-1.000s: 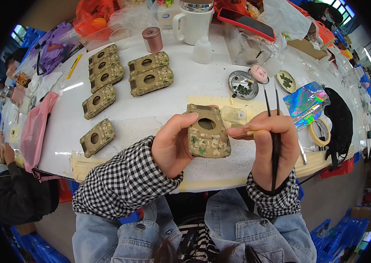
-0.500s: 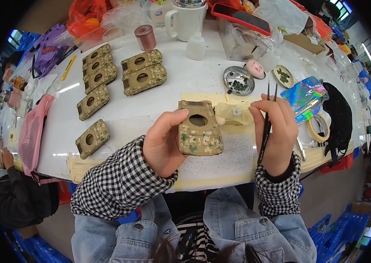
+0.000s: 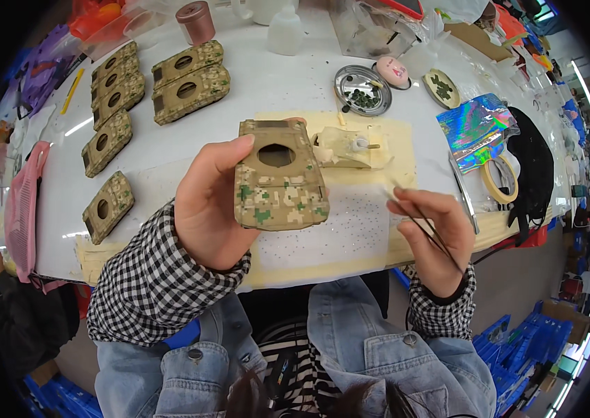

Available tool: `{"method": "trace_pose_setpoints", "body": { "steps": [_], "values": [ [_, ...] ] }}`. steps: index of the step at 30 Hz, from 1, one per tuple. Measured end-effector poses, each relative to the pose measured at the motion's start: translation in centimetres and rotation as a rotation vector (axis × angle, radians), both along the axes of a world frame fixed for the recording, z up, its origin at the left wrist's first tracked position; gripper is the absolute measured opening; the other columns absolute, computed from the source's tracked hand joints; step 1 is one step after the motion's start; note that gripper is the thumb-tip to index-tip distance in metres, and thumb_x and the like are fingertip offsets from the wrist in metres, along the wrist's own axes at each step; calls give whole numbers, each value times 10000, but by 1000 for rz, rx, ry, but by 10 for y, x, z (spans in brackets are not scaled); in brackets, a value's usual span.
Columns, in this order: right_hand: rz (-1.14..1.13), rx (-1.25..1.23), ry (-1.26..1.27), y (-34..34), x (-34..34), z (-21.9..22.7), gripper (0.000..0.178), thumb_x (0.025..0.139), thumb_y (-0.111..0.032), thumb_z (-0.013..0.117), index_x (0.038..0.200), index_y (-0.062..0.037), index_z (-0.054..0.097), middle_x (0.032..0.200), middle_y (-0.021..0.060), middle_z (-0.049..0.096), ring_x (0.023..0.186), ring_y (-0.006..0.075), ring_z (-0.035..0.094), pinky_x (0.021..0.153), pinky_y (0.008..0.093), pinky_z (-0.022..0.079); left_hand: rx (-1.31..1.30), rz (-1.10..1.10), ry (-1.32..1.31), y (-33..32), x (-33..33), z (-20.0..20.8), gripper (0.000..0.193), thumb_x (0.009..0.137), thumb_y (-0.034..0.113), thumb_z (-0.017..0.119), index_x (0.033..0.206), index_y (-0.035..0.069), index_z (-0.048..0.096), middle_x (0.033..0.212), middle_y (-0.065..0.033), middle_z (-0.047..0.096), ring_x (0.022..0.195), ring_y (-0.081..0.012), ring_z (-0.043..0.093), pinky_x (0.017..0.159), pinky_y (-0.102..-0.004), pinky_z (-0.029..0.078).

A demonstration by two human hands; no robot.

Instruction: The recorder is applying small decals or stickers to camouflage toy tank parts using tweezers and a fine-tipped tool.

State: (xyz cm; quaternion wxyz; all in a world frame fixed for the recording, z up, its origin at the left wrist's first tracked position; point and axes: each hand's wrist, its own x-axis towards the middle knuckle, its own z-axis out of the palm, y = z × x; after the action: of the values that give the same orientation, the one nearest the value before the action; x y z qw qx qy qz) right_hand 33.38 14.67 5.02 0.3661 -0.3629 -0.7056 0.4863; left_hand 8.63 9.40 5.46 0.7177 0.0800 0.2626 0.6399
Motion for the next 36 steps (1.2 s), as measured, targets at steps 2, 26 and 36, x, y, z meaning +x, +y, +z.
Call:
{"method": "trace_pose_setpoints", "body": {
  "steps": [2,26,36],
  "values": [
    [183,164,-96,11,11,-11,241,798,38,645,1035,36,602,957,123,654,904,185,637,807,267,489,28,-2,-8,0,2,2,544,910,307,356,1306,-63,389,1331,-202,437,937,-328,614,753,-365,543],
    [176,-124,-50,20,5,-34,88,848,-60,628,865,16,587,796,59,618,723,96,548,664,218,438,33,-26,36,1,0,1,580,920,327,356,1341,-71,336,1203,-229,513,908,-318,631,722,-332,559],
    [221,-116,-115,21,7,-32,90,867,-47,593,890,19,537,843,101,629,757,109,553,714,242,444,31,-9,26,1,1,0,589,919,333,359,1340,-78,335,1186,-227,523,900,-315,633,717,-329,559]
  ]
}}
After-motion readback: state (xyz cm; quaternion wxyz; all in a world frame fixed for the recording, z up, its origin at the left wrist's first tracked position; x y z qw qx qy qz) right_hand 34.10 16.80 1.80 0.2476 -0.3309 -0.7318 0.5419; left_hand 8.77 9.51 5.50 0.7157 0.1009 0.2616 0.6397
